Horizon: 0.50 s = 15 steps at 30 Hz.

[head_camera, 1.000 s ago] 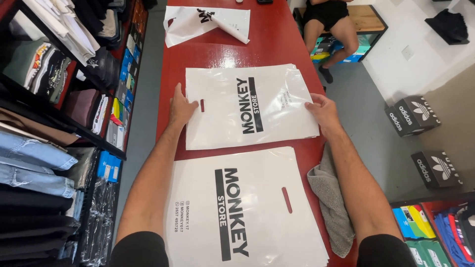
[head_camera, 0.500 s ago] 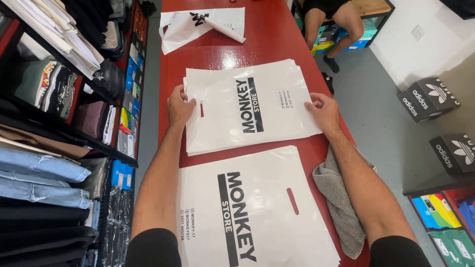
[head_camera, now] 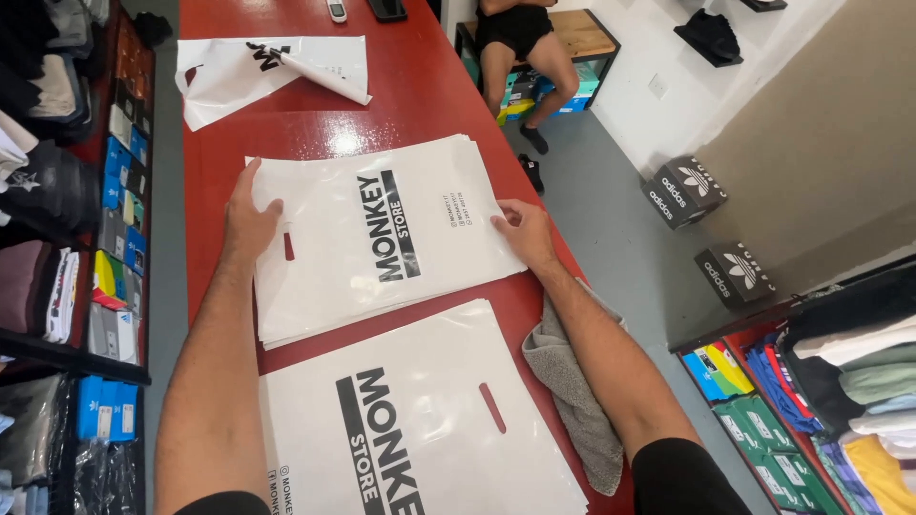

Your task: Cleaning and organizing white plastic shopping bags on a counter using a cloth.

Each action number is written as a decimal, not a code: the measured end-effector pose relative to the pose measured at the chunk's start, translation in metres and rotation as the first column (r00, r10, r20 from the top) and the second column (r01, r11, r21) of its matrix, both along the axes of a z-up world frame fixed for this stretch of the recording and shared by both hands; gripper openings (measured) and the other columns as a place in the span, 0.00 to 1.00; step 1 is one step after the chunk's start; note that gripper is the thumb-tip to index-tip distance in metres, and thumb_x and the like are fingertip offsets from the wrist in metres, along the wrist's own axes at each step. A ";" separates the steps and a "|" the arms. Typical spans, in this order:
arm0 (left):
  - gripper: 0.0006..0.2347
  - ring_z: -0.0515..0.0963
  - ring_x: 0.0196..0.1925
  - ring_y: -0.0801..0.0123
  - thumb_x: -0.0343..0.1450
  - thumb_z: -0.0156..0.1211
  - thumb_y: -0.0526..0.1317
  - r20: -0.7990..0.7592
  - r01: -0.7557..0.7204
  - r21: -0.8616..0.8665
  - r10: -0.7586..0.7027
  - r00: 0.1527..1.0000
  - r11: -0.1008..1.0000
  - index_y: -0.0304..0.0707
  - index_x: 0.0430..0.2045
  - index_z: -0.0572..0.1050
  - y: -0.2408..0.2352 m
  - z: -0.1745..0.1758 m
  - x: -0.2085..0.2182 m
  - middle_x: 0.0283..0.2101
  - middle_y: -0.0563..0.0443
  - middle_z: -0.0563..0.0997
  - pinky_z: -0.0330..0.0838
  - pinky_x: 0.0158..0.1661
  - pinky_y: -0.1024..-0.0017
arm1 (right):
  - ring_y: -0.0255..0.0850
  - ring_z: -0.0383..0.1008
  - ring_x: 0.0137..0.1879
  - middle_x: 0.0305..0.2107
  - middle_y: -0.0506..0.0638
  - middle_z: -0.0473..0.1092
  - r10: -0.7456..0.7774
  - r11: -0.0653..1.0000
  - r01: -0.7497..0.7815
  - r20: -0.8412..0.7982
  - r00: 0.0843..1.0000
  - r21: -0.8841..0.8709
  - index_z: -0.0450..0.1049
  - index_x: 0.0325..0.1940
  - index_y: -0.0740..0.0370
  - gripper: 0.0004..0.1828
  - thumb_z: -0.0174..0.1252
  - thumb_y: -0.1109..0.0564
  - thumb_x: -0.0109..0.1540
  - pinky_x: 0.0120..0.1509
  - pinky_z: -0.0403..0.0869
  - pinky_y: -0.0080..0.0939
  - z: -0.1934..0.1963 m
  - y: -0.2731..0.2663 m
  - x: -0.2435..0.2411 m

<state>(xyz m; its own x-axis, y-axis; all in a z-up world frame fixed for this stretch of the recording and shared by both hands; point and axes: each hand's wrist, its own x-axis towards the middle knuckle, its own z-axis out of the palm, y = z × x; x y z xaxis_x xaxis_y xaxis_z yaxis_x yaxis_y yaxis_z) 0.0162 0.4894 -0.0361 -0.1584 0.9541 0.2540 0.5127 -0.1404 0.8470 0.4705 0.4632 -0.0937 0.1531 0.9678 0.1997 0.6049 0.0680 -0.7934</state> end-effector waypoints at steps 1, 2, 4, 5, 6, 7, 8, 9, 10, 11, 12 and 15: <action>0.28 0.61 0.72 0.36 0.72 0.61 0.26 -0.024 0.032 0.010 -0.031 0.999 0.999 0.41 0.69 0.65 0.006 -0.008 -0.004 0.68 0.27 0.66 0.61 0.68 0.51 | 0.40 0.81 0.42 0.30 0.45 0.80 0.003 1.000 -0.003 0.007 1.000 0.001 0.82 0.54 0.44 0.18 0.68 0.53 0.59 0.49 0.78 0.45 0.003 -0.002 -0.001; 0.25 0.62 0.71 0.37 0.73 0.59 0.26 -0.047 0.063 0.016 -0.062 0.997 0.998 0.43 0.67 0.69 0.011 -0.018 -0.009 0.66 0.28 0.68 0.61 0.68 0.52 | 0.41 0.81 0.42 0.30 0.46 0.80 0.006 1.000 -0.006 0.015 1.000 0.000 0.82 0.54 0.44 0.18 0.68 0.52 0.59 0.49 0.78 0.45 0.005 -0.005 -0.001; 0.23 0.64 0.70 0.41 0.73 0.60 0.28 -0.068 0.038 -0.003 -0.038 0.997 0.999 0.40 0.66 0.70 0.033 -0.045 -0.025 0.65 0.30 0.68 0.63 0.66 0.54 | 0.42 0.81 0.42 0.31 0.46 0.80 -0.003 1.000 0.004 0.027 1.000 -0.013 0.81 0.55 0.44 0.18 0.68 0.52 0.59 0.49 0.78 0.45 0.001 -0.002 0.001; 0.22 0.67 0.69 0.44 0.74 0.62 0.30 -0.090 0.000 -0.019 -0.002 0.996 1.000 0.37 0.66 0.71 0.043 -0.059 -0.033 0.64 0.32 0.69 0.65 0.64 0.57 | 0.42 0.81 0.41 0.31 0.45 0.80 0.000 1.000 0.001 0.040 0.999 -0.024 0.81 0.55 0.43 0.19 0.68 0.51 0.59 0.49 0.78 0.46 0.000 0.000 0.001; 0.22 0.67 0.69 0.44 0.74 0.62 0.30 -0.091 0.004 -0.021 -0.006 0.996 1.000 0.37 0.66 0.71 0.041 -0.056 -0.030 0.64 0.32 0.69 0.65 0.64 0.57 | 0.42 0.81 0.41 0.31 0.45 0.80 -0.004 1.000 0.005 0.039 0.999 -0.026 0.81 0.55 0.43 0.19 0.68 0.51 0.59 0.49 0.78 0.46 0.003 -0.002 0.000; 0.22 0.69 0.67 0.45 0.74 0.63 0.30 -0.085 -0.015 -0.025 0.013 0.996 1.000 0.36 0.65 0.71 0.038 -0.052 -0.028 0.63 0.34 0.69 0.67 0.62 0.58 | 0.42 0.80 0.41 0.31 0.46 0.80 -0.007 0.999 0.009 0.060 0.998 -0.035 0.81 0.55 0.44 0.19 0.68 0.50 0.59 0.49 0.78 0.46 0.006 -0.004 -0.002; 0.22 0.71 0.65 0.46 0.74 0.64 0.30 -0.079 -0.036 -0.028 0.034 0.996 0.999 0.35 0.65 0.71 0.035 -0.048 -0.026 0.61 0.35 0.70 0.69 0.61 0.60 | 0.42 0.80 0.41 0.32 0.46 0.80 -0.009 0.999 0.012 0.082 0.997 -0.043 0.80 0.56 0.45 0.19 0.68 0.50 0.59 0.49 0.78 0.47 0.009 -0.006 -0.004; 0.22 0.71 0.65 0.46 0.74 0.64 0.30 -0.080 -0.034 -0.030 0.031 0.996 0.999 0.35 0.65 0.71 0.031 -0.044 -0.025 0.61 0.35 0.70 0.69 0.61 0.60 | 0.42 0.80 0.41 0.32 0.46 0.80 -0.011 0.999 0.015 0.081 0.997 -0.045 0.80 0.56 0.45 0.19 0.68 0.50 0.59 0.49 0.78 0.47 0.010 -0.007 -0.007; 0.20 0.70 0.65 0.43 0.75 0.63 0.29 -0.081 -0.024 -0.013 0.023 0.996 1.000 0.29 0.64 0.70 0.027 -0.040 -0.022 0.60 0.32 0.69 0.69 0.61 0.58 | 0.44 0.79 0.42 0.33 0.47 0.79 -0.011 0.999 0.016 0.101 0.995 -0.047 0.80 0.56 0.46 0.20 0.69 0.50 0.59 0.49 0.78 0.48 0.011 -0.008 -0.008; 0.19 0.69 0.66 0.40 0.75 0.62 0.28 -0.082 -0.014 0.003 0.014 0.996 1.000 0.24 0.62 0.70 0.023 -0.037 -0.020 0.60 0.29 0.69 0.68 0.62 0.56 | 0.45 0.79 0.42 0.33 0.48 0.79 -0.012 0.999 0.018 0.121 0.993 -0.049 0.80 0.57 0.48 0.21 0.69 0.51 0.60 0.50 0.78 0.49 0.012 -0.009 -0.010; 0.19 0.69 0.66 0.40 0.75 0.62 0.28 -0.081 -0.014 0.000 0.014 0.997 1.000 0.24 0.62 0.70 0.024 -0.040 -0.021 0.60 0.29 0.69 0.68 0.62 0.56 | 0.45 0.79 0.42 0.33 0.48 0.79 -0.011 0.999 0.018 0.122 0.992 -0.052 0.80 0.57 0.48 0.21 0.69 0.51 0.60 0.50 0.78 0.49 0.015 -0.011 -0.011; 0.15 0.70 0.65 0.42 0.78 0.59 0.29 -0.068 -0.030 0.040 0.033 0.997 0.999 0.24 0.60 0.72 0.024 -0.045 -0.024 0.58 0.32 0.70 0.69 0.61 0.59 | 0.46 0.80 0.45 0.35 0.49 0.78 -0.012 0.995 0.030 0.195 0.981 -0.090 0.78 0.60 0.48 0.22 0.68 0.50 0.61 0.52 0.78 0.52 0.020 -0.013 -0.016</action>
